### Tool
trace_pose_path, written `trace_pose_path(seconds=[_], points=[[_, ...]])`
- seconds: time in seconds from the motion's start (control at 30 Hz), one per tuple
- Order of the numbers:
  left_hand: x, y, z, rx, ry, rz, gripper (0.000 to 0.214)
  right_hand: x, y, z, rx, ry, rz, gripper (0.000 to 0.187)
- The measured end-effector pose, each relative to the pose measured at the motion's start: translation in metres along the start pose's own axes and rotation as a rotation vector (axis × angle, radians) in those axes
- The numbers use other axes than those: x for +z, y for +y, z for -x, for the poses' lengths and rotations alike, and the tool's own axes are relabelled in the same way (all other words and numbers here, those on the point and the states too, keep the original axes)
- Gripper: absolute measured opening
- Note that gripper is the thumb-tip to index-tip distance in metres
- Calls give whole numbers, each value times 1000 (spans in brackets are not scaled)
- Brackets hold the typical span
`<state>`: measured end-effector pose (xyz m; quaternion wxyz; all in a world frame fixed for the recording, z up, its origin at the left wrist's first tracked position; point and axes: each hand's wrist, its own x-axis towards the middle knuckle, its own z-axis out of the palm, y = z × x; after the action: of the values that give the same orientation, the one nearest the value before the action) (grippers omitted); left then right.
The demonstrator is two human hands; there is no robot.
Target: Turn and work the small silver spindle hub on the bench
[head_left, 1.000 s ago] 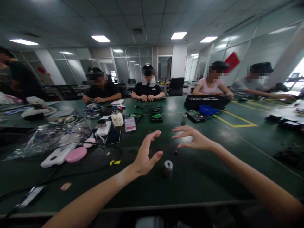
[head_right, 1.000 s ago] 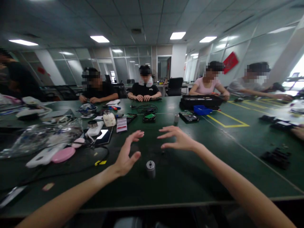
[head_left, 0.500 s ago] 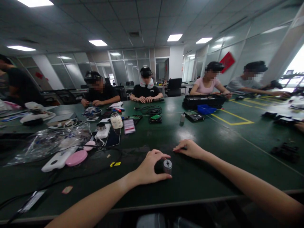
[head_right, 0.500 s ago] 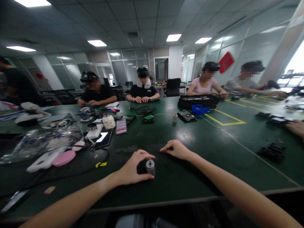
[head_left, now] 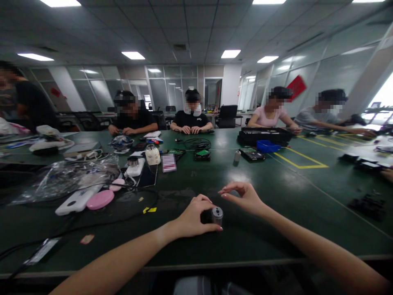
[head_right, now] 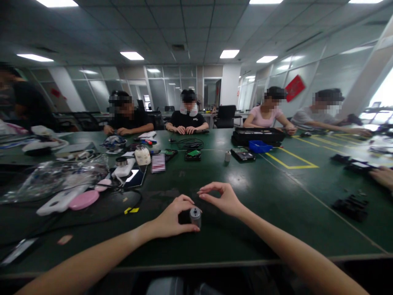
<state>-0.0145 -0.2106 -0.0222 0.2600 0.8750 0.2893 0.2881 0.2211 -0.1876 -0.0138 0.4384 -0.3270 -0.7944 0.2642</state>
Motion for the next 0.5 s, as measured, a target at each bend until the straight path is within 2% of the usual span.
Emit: trace_pose_path(seconds=[0.1, 0.2, 0.5], points=[[1, -2, 0, -6, 7, 5, 44, 5, -21, 4, -45, -78, -56, 17], [1, -3, -1, -2, 2, 8, 40, 10, -31, 6, -75, -119, -66, 12], [2, -5, -1, -21, 13, 16, 45, 12, -28, 5, -114, -106, -41, 9]])
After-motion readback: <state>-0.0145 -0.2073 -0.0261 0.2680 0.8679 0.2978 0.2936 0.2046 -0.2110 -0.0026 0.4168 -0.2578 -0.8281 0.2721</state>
